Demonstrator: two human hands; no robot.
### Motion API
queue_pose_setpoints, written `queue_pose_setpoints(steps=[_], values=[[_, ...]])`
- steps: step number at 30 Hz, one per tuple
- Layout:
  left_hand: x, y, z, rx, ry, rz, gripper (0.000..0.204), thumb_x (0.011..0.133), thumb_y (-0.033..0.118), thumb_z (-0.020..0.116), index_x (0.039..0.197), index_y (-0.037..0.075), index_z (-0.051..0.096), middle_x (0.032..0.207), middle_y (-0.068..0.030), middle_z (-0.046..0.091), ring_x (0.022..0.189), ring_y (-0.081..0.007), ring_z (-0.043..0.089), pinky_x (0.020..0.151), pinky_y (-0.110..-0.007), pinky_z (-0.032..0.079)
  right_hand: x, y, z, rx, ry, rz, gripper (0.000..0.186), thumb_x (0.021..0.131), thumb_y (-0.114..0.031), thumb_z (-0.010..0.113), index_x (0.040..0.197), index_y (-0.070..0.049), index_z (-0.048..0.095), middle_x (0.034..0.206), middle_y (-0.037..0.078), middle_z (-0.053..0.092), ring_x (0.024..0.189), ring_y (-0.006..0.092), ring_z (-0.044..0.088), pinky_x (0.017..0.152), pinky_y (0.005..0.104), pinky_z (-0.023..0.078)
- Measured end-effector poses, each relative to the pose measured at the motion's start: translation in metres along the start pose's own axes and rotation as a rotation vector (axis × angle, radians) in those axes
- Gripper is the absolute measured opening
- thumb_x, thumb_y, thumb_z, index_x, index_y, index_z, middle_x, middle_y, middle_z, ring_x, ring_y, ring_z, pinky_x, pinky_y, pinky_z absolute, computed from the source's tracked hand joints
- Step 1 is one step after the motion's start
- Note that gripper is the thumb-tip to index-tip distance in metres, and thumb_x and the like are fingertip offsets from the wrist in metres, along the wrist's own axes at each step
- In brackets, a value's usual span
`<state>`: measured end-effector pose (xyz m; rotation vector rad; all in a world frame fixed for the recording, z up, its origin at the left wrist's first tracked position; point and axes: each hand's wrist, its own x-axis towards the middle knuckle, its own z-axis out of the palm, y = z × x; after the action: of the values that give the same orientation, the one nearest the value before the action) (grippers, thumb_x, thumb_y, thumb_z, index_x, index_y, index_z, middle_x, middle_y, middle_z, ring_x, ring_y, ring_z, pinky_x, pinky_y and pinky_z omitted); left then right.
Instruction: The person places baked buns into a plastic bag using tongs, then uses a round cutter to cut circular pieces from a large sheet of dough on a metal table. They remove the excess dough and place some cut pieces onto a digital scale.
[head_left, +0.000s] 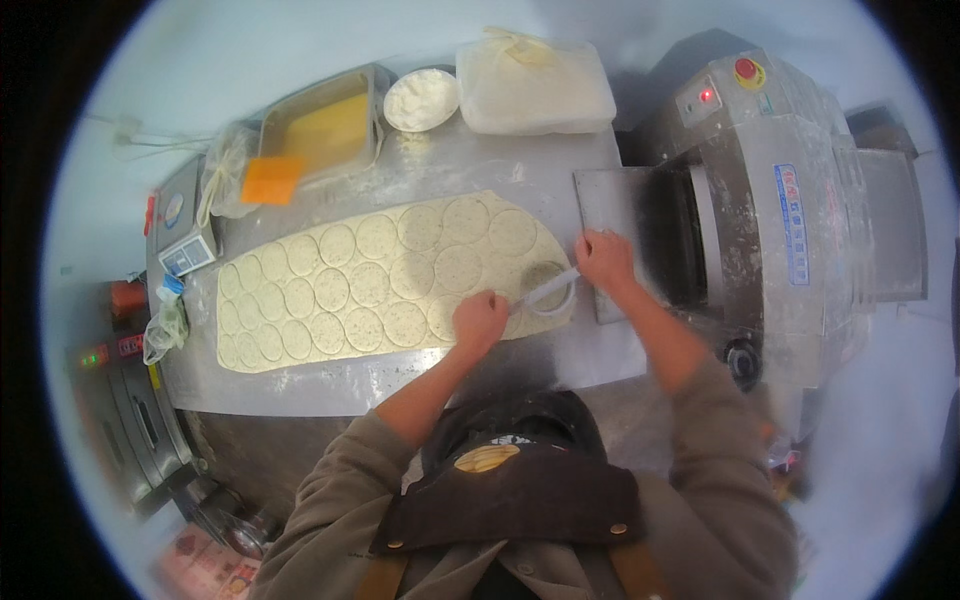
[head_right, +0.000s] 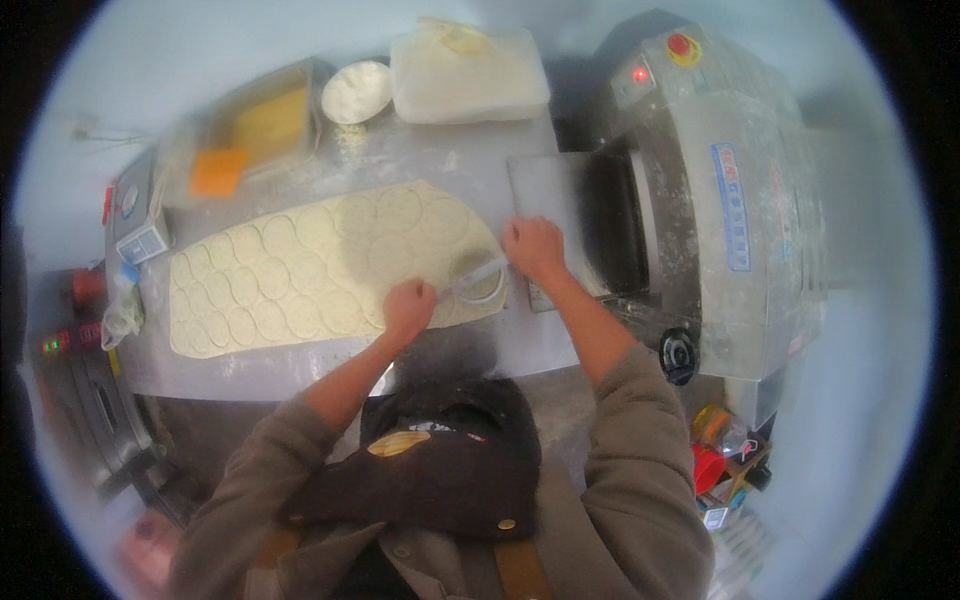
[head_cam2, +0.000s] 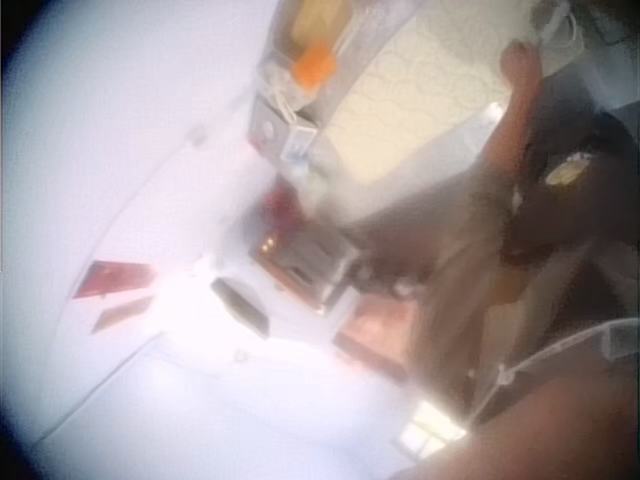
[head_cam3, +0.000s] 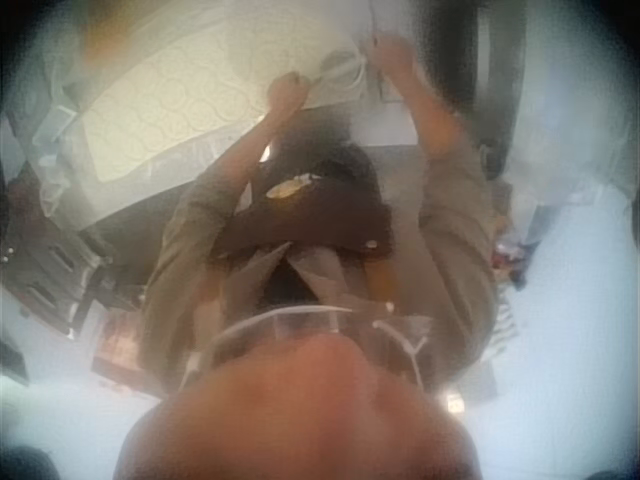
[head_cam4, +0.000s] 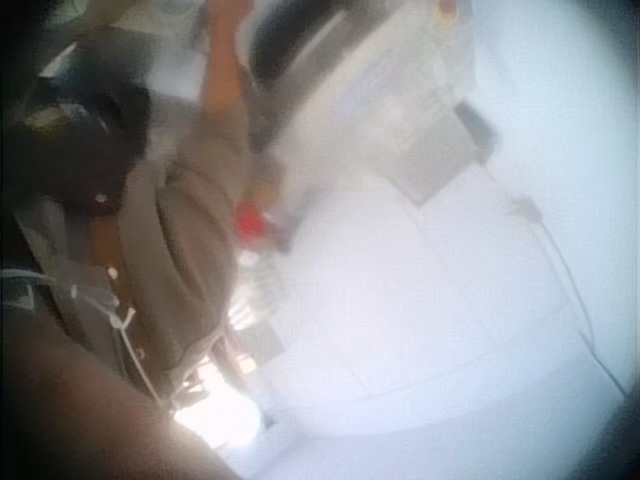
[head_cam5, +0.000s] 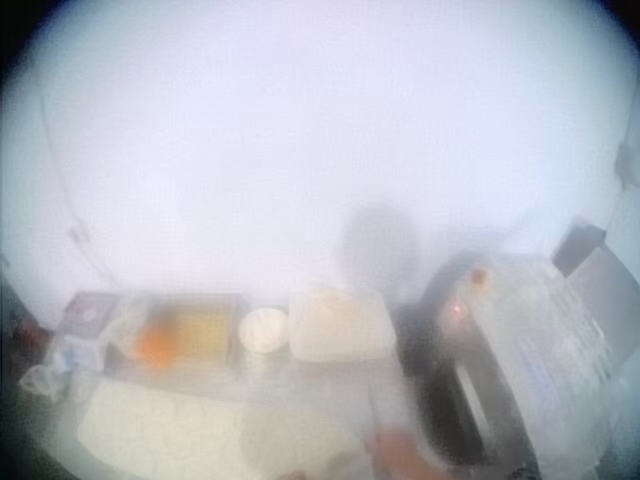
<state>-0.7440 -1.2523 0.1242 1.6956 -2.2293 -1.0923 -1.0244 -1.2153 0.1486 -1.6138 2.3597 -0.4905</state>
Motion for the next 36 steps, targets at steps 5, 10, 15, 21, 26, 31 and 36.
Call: queue_pose_setpoints(steps=[5, 10, 15, 21, 26, 31, 36], values=[[-0.017, -0.004, -0.001, -0.016, -0.028, 0.018, 0.032, 0.092, 0.030, 0.058, 0.081, 0.004, 0.072, 0.078, -0.0223, 0.070, 0.078, -0.0459, 0.068, 0.071, -0.057, 0.052, -0.030, 0.003, 0.004, 0.007, 0.043, 0.054, 0.028, 0.093, -0.026, 0.059, 0.077, -0.005, 0.068, 0.079, 0.021, 0.068, 0.079, 0.0434, 0.064, 0.075, 0.0575, 0.050], [-0.021, -0.006, 0.003, 0.001, -0.009, 0.058, 0.030, 0.091, 0.028, 0.059, 0.077, 0.004, 0.069, 0.076, -0.0224, 0.069, 0.075, -0.0459, 0.068, 0.069, -0.058, 0.052, -0.045, 0.008, 0.009, 0.048, 0.113, 0.032, 0.024, 0.091, -0.022, 0.061, 0.075, -0.005, 0.067, 0.075, 0.019, 0.067, 0.076, 0.0419, 0.064, 0.072, 0.0566, 0.050], [-0.022, -0.008, 0.004, -0.003, 0.013, 0.088, 0.029, 0.090, 0.027, 0.060, 0.075, 0.004, 0.068, 0.075, -0.0225, 0.068, 0.074, -0.0461, 0.067, 0.068, -0.058, 0.051, -0.048, 0.008, 0.010, 0.042, 0.144, 0.018, 0.023, 0.090, -0.020, 0.062, 0.073, -0.005, 0.066, 0.072, 0.018, 0.066, 0.075, 0.0405, 0.064, 0.069, 0.0558, 0.050], [-0.021, -0.010, 0.006, 0.006, 0.026, 0.105, 0.029, 0.090, 0.027, 0.060, 0.075, 0.004, 0.068, 0.075, -0.0225, 0.068, 0.073, -0.0459, 0.067, 0.067, -0.058, 0.051, -0.049, 0.006, 0.009, 0.025, 0.146, 0.035, 0.022, 0.089, -0.019, 0.062, 0.072, -0.006, 0.066, 0.071, 0.018, 0.065, 0.072, 0.0399, 0.063, 0.067, 0.0551, 0.050], [-0.021, -0.010, 0.006, -0.007, 0.018, 0.089, 0.029, 0.090, 0.028, 0.060, 0.075, 0.004, 0.068, 0.076, -0.0225, 0.069, 0.074, -0.0460, 0.067, 0.067, -0.058, 0.051, -0.049, 0.004, 0.007, 0.034, 0.160, 0.012, 0.023, 0.090, -0.020, 0.062, 0.072, -0.005, 0.066, 0.072, 0.018, 0.065, 0.072, 0.0398, 0.063, 0.068, 0.0552, 0.050], [-0.022, -0.009, 0.005, -0.006, 0.026, 0.089, 0.030, 0.090, 0.028, 0.060, 0.076, 0.003, 0.068, 0.076, -0.0230, 0.069, 0.074, -0.0467, 0.067, 0.067, -0.059, 0.051, -0.050, 0.004, 0.008, 0.017, 0.145, 0.017, 0.024, 0.091, -0.020, 0.063, 0.073, -0.005, 0.065, 0.071, 0.017, 0.064, 0.072, 0.0394, 0.062, 0.067, 0.0543, 0.049], [-0.023, -0.010, 0.004, -0.014, 0.013, 0.084, 0.030, 0.090, 0.028, 0.059, 0.076, 0.003, 0.069, 0.076, -0.0233, 0.068, 0.073, -0.0469, 0.067, 0.067, -0.058, 0.051, -0.054, 0.006, 0.009, 0.037, 0.160, -0.005, 0.023, 0.092, -0.021, 0.065, 0.075, -0.006, 0.064, 0.071, 0.017, 0.062, 0.071, 0.0393, 0.062, 0.065, 0.0535, 0.049]])
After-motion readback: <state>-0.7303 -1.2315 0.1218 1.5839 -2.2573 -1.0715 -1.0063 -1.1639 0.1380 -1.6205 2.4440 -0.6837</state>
